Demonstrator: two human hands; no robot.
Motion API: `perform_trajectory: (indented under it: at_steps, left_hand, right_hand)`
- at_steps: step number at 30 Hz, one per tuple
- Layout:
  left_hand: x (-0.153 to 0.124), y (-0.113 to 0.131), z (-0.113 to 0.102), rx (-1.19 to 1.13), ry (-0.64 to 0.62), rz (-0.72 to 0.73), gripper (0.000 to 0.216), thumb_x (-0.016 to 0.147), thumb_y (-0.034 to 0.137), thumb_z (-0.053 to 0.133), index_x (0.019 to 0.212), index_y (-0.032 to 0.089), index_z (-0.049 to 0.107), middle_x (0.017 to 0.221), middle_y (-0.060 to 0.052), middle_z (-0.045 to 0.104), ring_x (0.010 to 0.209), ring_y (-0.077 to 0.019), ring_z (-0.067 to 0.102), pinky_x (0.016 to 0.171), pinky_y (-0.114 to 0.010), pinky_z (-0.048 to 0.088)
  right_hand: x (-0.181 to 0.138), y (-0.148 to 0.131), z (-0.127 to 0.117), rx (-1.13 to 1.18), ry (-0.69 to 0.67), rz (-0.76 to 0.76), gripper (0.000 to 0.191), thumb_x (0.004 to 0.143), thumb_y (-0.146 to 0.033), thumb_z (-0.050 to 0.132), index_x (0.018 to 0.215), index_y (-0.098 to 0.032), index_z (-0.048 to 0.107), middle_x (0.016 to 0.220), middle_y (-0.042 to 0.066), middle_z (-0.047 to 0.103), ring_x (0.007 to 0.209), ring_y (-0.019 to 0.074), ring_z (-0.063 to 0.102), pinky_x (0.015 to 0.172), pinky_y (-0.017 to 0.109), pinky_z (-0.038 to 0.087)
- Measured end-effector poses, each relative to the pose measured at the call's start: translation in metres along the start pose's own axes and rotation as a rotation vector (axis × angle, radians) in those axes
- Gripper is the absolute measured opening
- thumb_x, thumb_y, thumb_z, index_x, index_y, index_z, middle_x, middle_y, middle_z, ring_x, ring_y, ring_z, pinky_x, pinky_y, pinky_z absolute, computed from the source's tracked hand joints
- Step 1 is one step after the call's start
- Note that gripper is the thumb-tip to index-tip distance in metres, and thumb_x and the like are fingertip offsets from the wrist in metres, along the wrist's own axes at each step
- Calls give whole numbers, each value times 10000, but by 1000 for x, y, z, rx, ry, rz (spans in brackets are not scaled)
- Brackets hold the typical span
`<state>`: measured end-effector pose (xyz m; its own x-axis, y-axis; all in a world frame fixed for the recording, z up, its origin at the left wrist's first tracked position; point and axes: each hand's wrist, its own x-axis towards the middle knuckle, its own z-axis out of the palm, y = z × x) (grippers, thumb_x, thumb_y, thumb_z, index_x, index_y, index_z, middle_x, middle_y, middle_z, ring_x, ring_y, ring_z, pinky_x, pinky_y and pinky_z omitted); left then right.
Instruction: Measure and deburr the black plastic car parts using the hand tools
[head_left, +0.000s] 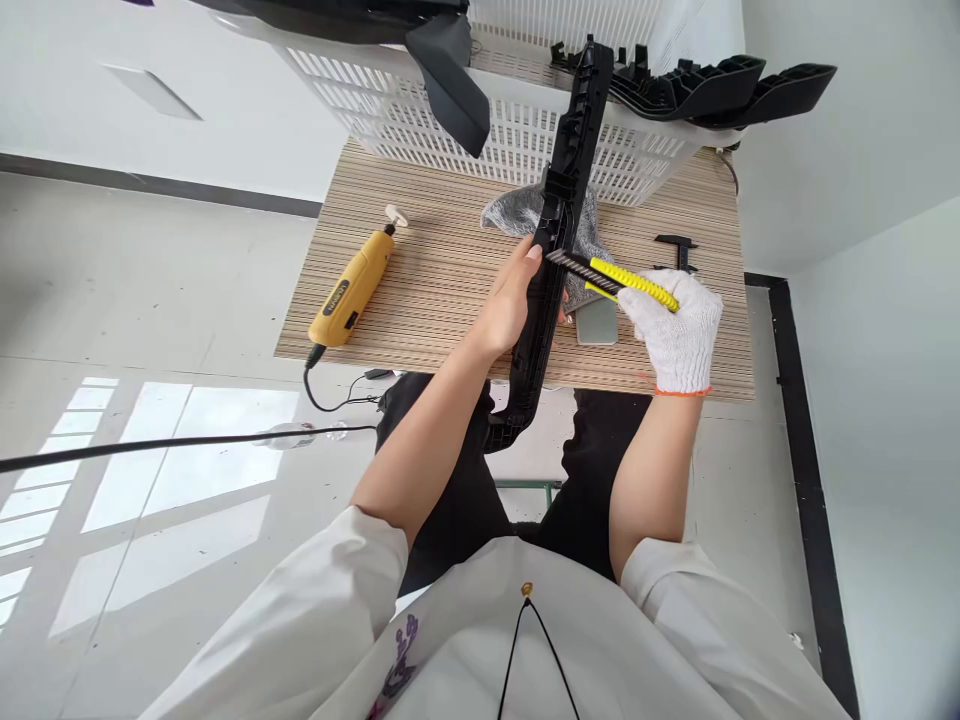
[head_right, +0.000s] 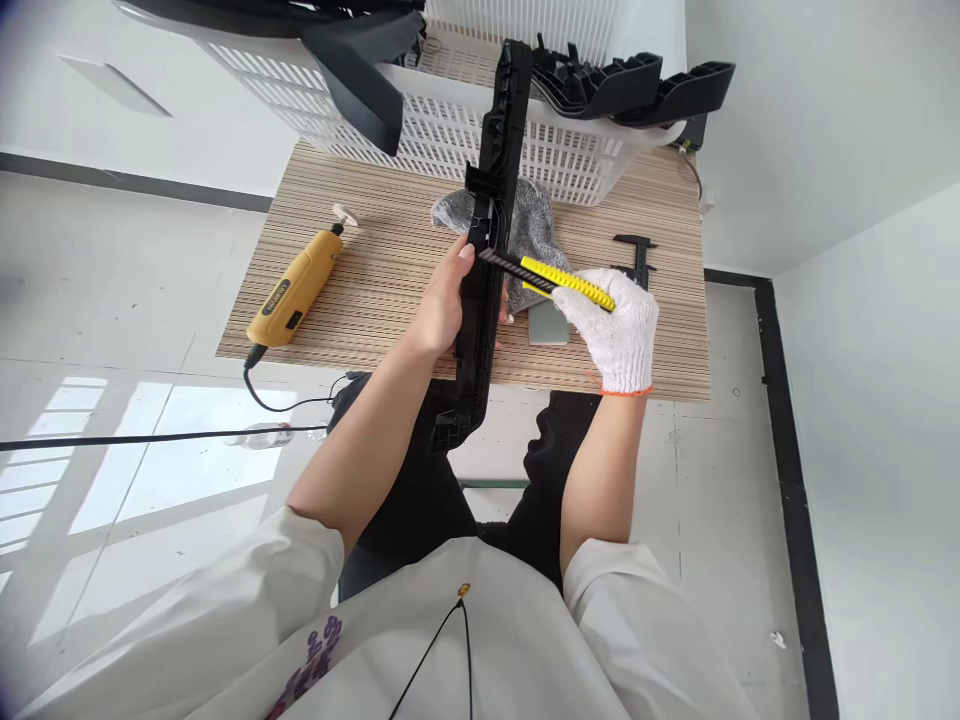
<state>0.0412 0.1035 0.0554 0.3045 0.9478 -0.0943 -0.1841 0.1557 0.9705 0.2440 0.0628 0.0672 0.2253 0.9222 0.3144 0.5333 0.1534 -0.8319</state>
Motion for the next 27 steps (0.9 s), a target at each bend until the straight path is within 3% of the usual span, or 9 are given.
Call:
perform_trajectory:
  at_steps: [2,7,10,15,20,27]
  left_hand:
    - [1,-2,-1,4,7,-6,444,1024,652,397,1251,282,491,798,-17,634,758,-238,768,616,-351,631]
    - [2,-6,-4,25,-10,-7,498,1006,711,417,1253,293,530,839,-25,651,875,-265,791,699,-389,659]
    - [2,-7,-5,45,0,17,512,1006,722,408,1271,301,530,847,-28,653,906,-274,792,714,-397,665]
    - [1,-6,-4,45,-2,-1,507,1002,722,409,1254,300,537,846,-29,658,885,-272,793,701,-392,665]
    - [0,-4,-2,41,6,5,543,985,753,412,1265,304,533,842,-33,651,877,-275,793,684,-388,661]
    - [0,-4,-2,34,25,3,522,981,739,450,1246,302,553,820,-24,662,833,-255,790,667,-362,657]
  right_hand:
    - [0,0,0,-2,-29,-6,122,837,-317,756,880,-204,770,632,-36,637,598,135,645,591,289,559]
    - [0,1,0,-7,98,6,164,852,-326,740,952,-199,773,670,-29,656,630,142,664,599,289,561]
    - [1,1,0,-9,18,9,149,843,-335,748,900,-198,763,635,-39,637,579,127,630,569,279,544]
    - [1,0,-2,-8,94,34,177,832,-360,749,911,-203,764,633,-44,646,535,111,596,538,268,524]
    - [1,0,-3,19,-4,36,173,822,-365,767,870,-200,758,616,-40,631,528,113,595,519,267,519]
    - [0,-2,-4,-22,72,34,182,848,-356,734,922,-192,764,620,-39,634,525,114,602,502,257,507]
